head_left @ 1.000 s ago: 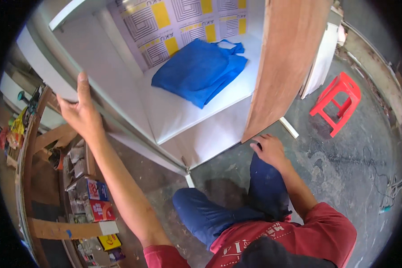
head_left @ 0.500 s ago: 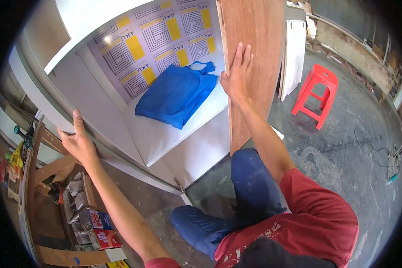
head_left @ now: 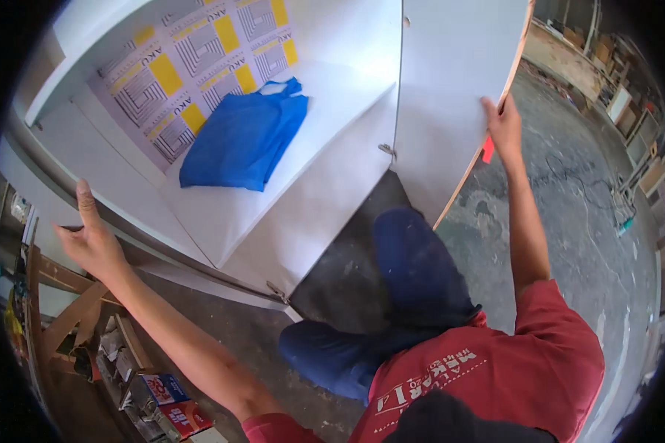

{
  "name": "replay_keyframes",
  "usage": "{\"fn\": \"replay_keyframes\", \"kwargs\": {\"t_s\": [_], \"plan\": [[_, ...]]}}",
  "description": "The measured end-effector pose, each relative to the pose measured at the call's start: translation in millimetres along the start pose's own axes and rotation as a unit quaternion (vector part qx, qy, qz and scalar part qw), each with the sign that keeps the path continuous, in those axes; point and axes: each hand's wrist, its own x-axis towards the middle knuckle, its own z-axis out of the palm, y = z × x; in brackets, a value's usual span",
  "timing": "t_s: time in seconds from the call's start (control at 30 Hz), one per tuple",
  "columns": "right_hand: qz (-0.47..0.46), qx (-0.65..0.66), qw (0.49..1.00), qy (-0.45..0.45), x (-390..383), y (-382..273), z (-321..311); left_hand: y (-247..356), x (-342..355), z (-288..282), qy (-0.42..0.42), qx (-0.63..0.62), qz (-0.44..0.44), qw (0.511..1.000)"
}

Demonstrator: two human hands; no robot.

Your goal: The person cleans a cabinet door by wiping it with a cloth, aligns the door against a cabinet frame, and fastens the hinges using a power drill.

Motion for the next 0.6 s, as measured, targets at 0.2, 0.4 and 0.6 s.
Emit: {"fn": "replay_keyframes", "kwargs": {"t_s": [0.2,0.4,0.6], "plan": [[-0.001,-0.119,0.992,0.044,48,85,-30,2,5,0,0.015,0.083,0.004,0.996],[-0.023,-0.155,0.986,0.049,74,136,-38,-31,16,-8,0.010,0.116,-0.042,0.992],[-0.047,-0.137,0.990,0.002,96,166,-59,-22,10,-8,0.022,0.078,-0.005,0.997]]}}
